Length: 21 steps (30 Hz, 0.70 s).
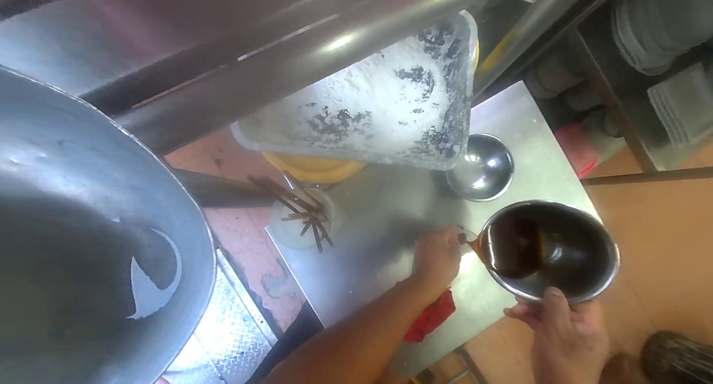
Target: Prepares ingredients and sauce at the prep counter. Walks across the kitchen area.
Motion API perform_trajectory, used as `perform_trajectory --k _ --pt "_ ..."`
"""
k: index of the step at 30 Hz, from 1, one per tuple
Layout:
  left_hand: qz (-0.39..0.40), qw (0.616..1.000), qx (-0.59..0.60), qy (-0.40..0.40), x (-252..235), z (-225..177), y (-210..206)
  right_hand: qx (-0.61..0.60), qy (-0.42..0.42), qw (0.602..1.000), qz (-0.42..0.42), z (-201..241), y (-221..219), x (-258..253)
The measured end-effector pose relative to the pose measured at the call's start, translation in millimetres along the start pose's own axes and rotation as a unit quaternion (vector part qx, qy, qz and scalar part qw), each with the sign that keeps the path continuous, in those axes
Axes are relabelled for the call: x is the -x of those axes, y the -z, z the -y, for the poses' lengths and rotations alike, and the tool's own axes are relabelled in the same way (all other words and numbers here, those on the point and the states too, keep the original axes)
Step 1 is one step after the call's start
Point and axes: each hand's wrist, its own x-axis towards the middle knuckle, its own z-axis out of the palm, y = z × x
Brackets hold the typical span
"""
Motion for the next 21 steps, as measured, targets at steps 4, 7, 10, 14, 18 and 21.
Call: perform_trajectory --k 4,7,10,14,18,21 --pt "-0.005 1.000 0.002 -0.007 -1.1 3.2 -2.6 0.002 0.012 1.000 -0.003 0.9 -1.4 1.0" --pt "-0.004 1.000 0.004 -0.004 -1.4 3.7 -2.6 0.007 0.025 1.000 -0.003 0.1 -1.7 1.2" --pt "0.004 1.000 0.011 0.004 0.1 1.5 -0.5 0.004 0.030 1.000 -0.001 0.0 -1.7 1.5" --pt "0.007 1.000 0.010 0.012 1.0 0.1 0.9 0.008 0.035 0.999 -0.004 0.2 -2.1 2.9" --pt "0.005 1.000 0.016 0.010 -0.4 1.2 -0.1 0.015 0.045 0.999 -0.003 -0.9 -2.4 2.9" --pt "-0.001 1.000 0.006 0.007 0.0 0.2 -0.1 0.026 0.056 0.998 -0.006 -1.1 -3.4 4.2"
